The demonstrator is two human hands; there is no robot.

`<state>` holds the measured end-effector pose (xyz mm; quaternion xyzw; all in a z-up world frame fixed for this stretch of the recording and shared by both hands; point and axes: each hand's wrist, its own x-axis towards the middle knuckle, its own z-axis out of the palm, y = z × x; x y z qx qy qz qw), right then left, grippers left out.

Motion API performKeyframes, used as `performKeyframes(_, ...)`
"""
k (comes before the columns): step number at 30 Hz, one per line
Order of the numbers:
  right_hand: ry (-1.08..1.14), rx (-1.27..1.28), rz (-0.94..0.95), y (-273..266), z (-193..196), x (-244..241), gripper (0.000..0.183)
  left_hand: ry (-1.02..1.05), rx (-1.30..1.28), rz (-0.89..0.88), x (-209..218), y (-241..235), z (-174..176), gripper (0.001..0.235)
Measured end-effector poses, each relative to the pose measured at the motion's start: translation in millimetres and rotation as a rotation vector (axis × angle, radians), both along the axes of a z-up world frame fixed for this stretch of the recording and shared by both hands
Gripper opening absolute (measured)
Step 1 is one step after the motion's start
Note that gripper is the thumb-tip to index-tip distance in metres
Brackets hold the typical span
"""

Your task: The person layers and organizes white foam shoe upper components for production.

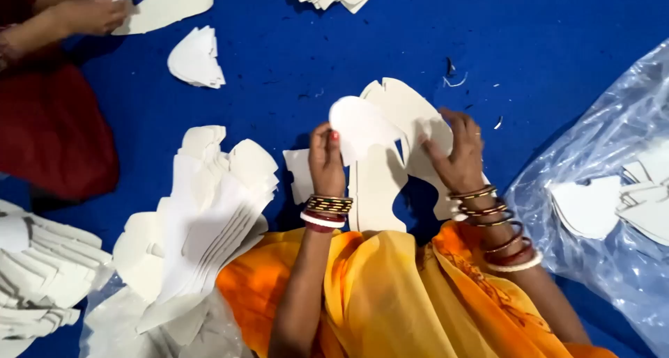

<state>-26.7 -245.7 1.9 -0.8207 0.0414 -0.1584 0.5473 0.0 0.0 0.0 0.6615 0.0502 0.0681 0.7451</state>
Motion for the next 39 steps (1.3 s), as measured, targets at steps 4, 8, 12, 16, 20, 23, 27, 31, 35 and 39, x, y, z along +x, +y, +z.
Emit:
performKeyframes(4,0.010,-0.796,0.037,-28.4,-17.8,-13.4,0.087,-0.013,-0.183,0.080,0.9,14.2,-4.6,0.023)
performKeyframes(8,0.117,-0.424,-0.002,-16.3,-38.8,-15.4,0.049,0.213,-0.032,0.199,-8.6,30.6,-3.5,0.021)
performKeyframes(12,0.105,-0.156,-0.163,-12.2,-54.8,-3.7,0.027,0.091,0.000,0.179,-8.2,36.8,-33.3,0.021)
performKeyframes(16,0.131,-0.171,-0.167,-15.2,-55.5,2.3,0.025,0.191,0.000,0.180,-8.5,27.0,-19.3,0.022)
performKeyframes(20,0.186,-0.176,-0.140,-16.8,-47.8,-0.9,0.026,0.114,0.060,0.111,-7.6,21.3,-27.6,0.025)
performKeyframes(23,0.122,-0.405,-0.160,-13.7,-23.2,1.8,0.029,0.081,0.112,0.024,-2.0,15.5,-29.2,0.026)
performKeyframes(27,-0.006,-0.373,0.010,-15.6,-1.8,16.5,0.022,0.161,0.162,-0.096,16.1,5.0,-41.8,0.030)
performKeyframes(31,0.328,0.254,0.257,-10.0,-6.4,49.1,0.038,0.134,0.097,-0.185,37.2,-7.8,-66.5,0.032)
performKeyframes(35,0.415,0.287,0.241,-6.5,-33.5,68.7,0.027,0.281,0.150,-0.265,47.3,-19.1,-40.0,0.041)
performKeyframes(39,0.380,0.252,0.153,-1.5,-48.1,73.3,0.025,0.264,0.190,-0.244,50.3,-25.3,-52.7,0.052)
